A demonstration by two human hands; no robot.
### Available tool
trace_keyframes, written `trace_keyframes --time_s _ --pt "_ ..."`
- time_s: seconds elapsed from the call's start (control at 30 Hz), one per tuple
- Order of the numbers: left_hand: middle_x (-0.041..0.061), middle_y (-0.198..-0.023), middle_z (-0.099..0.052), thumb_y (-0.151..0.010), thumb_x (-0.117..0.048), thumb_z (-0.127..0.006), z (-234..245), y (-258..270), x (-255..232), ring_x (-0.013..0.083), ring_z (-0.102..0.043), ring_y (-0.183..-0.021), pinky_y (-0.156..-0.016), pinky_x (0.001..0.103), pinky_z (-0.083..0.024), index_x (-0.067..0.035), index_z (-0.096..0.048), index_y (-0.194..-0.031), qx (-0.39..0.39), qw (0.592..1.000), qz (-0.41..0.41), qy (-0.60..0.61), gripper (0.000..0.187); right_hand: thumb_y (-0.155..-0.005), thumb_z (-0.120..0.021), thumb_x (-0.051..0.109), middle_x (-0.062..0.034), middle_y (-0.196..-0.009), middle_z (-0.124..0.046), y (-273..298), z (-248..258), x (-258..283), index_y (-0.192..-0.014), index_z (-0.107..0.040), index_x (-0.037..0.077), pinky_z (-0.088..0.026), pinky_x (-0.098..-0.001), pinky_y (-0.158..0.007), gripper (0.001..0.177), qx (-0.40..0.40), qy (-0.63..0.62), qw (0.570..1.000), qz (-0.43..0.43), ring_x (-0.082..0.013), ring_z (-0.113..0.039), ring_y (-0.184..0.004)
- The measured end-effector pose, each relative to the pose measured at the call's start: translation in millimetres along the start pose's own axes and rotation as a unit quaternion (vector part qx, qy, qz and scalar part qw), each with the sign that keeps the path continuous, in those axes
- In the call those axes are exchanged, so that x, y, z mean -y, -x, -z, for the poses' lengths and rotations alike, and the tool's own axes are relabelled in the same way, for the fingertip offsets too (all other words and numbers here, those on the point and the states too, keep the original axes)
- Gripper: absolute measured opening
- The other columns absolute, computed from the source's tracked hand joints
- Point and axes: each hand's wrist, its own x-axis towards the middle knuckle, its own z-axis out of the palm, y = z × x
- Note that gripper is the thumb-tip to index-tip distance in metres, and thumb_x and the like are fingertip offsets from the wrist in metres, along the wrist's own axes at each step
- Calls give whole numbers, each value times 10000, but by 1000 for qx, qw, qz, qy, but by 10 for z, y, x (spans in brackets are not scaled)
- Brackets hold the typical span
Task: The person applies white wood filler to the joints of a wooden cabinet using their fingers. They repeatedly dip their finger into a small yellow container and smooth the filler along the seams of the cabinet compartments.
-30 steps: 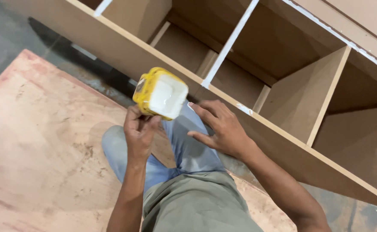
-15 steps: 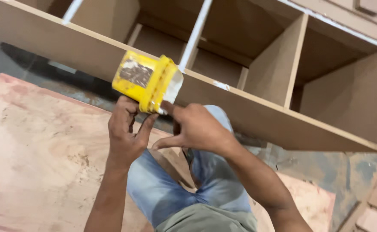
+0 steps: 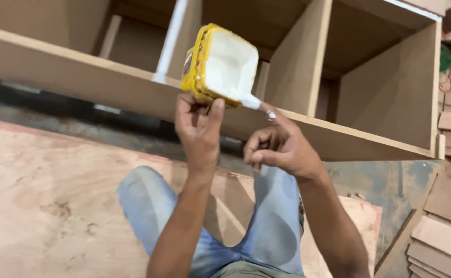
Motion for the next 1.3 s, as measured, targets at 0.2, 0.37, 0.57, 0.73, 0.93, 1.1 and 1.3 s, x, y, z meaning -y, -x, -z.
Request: trace_keyframes --time_s 0.2,0.37,0.57,0.73,0.93,1.1,1.3 --pt "53 -1104 -572 -1029 -67 -691 -882 31 1110 97 -503 -1017 -944 257 -454 -22 -513 -1117 -42 993 7 110 203 -986 -620 -7 -153 -1073 -685 488 1462 202 -1529 -462 1 -608 -368 -765 566 -85 113 990 8 -227 -701 -873" --pt "65 -1093 -566 -1019 -96 -693 -1179 -17 1731 107 -530 -1001 -904 263 -470 -15 -513 -1126 -101 994 28 30 224 -848 -469 -109 -87 -1369 -525 -168 3012 188 -1616 -328 89 -549 -342 -964 806 -148 143 978 27 -185 -568 -1171" --pt "71 -1130 -577 -1022 -162 -691 -1160 -29 1996 112 -561 -1026 -906 255 -502 -4 -512 -1157 -150 983 -23 -103 275 -792 -466 -179 -68 -1407 -504 -1629 4291 -386 -1661 -243 199 -544 -333 -933 973 -119 207 970 34 -216 -555 -1192" --pt "66 -1137 -574 -1035 -186 -697 -1104 -14 2008 99 -556 -1004 -893 238 -511 -11 -506 -1162 -149 974 -61 -161 289 -786 -492 -203 -211 -1348 -454 -1823 4436 -717 -1695 -170 212 -457 -422 -1122 1050 -90 434 889 116 -348 -534 -1260" --pt "39 -1100 -558 -1041 -179 -712 -1111 69 1948 74 -519 -972 -838 223 -471 -25 -507 -1170 -160 965 -45 -204 286 -761 -536 -143 -294 -1309 -522 -1410 3982 -591 -1657 7 44 -468 -526 -995 1064 -81 614 783 58 -453 -520 -1150" --pt "37 -1103 -569 -1037 -166 -711 -1174 103 1933 75 -525 -958 -835 227 -475 -28 -513 -1165 -175 962 -41 -204 273 -894 -618 99 -255 -903 -651 -1400 3820 -216 -1596 -155 -132 -540 -481 -690 873 -8 852 523 28 -375 -618 -809" --pt "51 -1150 -587 -1041 -145 -701 -1209 84 1900 84 -562 -1036 -927 236 -515 -28 -505 -1170 -149 975 -48 -160 263 -858 -621 111 -85 -591 -626 -1320 3649 29 -1585 -296 -124 -479 -353 -496 830 104 971 216 -1 -217 -602 -549"
